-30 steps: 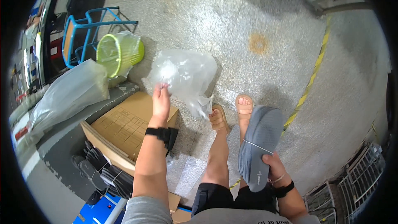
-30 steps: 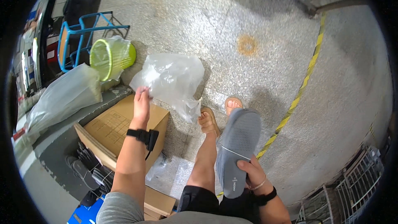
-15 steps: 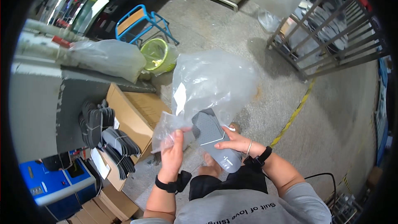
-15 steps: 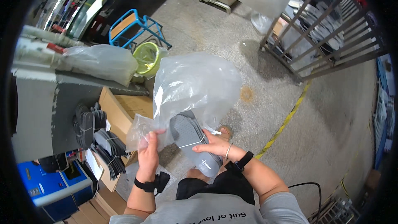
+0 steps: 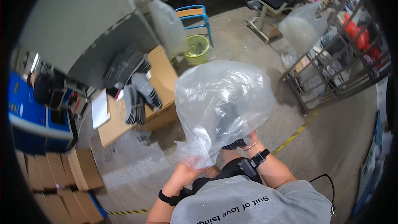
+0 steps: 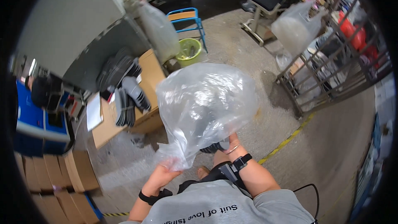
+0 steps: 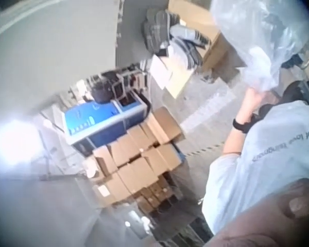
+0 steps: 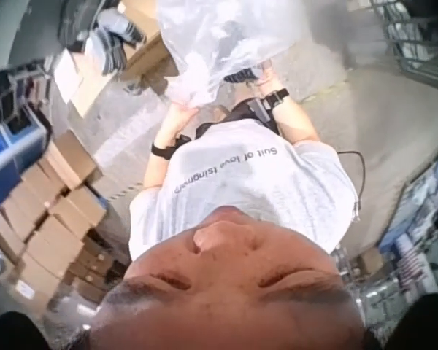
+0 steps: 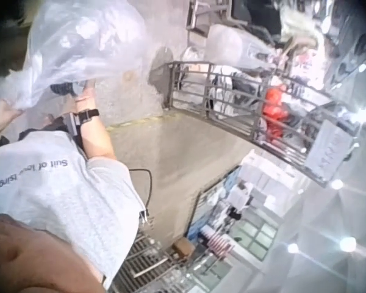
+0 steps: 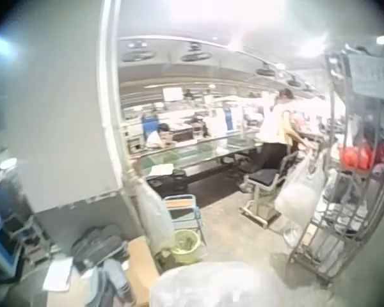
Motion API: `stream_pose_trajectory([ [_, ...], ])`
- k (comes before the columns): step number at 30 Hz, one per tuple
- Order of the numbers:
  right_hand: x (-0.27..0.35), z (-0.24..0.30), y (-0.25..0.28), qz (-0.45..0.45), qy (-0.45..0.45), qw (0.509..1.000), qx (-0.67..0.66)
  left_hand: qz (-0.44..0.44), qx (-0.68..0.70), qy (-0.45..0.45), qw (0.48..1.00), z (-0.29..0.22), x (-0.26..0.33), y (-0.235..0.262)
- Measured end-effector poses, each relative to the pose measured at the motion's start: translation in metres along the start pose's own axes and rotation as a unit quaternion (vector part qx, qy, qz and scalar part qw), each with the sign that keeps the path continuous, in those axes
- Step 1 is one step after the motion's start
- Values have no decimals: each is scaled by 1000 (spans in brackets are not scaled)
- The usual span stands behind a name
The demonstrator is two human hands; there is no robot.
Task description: Sorting, labeling, and bagging shoe insoles in a shoe manufacturing environment.
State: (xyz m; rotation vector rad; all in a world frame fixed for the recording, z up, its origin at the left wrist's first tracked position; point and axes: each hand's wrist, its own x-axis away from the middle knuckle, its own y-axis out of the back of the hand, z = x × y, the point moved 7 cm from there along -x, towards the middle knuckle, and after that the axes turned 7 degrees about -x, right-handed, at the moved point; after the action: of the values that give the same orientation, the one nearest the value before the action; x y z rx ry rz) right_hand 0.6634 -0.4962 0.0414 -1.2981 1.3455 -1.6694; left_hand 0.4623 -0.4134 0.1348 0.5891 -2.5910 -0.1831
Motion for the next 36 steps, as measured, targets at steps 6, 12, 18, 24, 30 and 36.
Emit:
stream_pose_trajectory([
  [6, -31, -30, 31, -201, 190, 924, 266, -28, 298, 44, 953, 33, 92, 7],
  [12, -25, -81, 13, -224, 17, 684, 694, -200, 571, -126, 786, 41, 142, 85],
  [18, -82, -117, 31, -1, -77, 414, 907, -244, 678, -8, 693, 125, 117, 86],
  [24, -161, -172, -66, 313, -117, 402, 852, -305, 637, 113, 699, 163, 116, 96],
  [30, -377, -192, -217, 447, 186, 176, 857, -463, 604, 168, 627, 175, 169, 112],
  [36, -538, -241, -245, 408, 207, -85, 885, -659, 456, 332, 497, 122, 236, 122],
])
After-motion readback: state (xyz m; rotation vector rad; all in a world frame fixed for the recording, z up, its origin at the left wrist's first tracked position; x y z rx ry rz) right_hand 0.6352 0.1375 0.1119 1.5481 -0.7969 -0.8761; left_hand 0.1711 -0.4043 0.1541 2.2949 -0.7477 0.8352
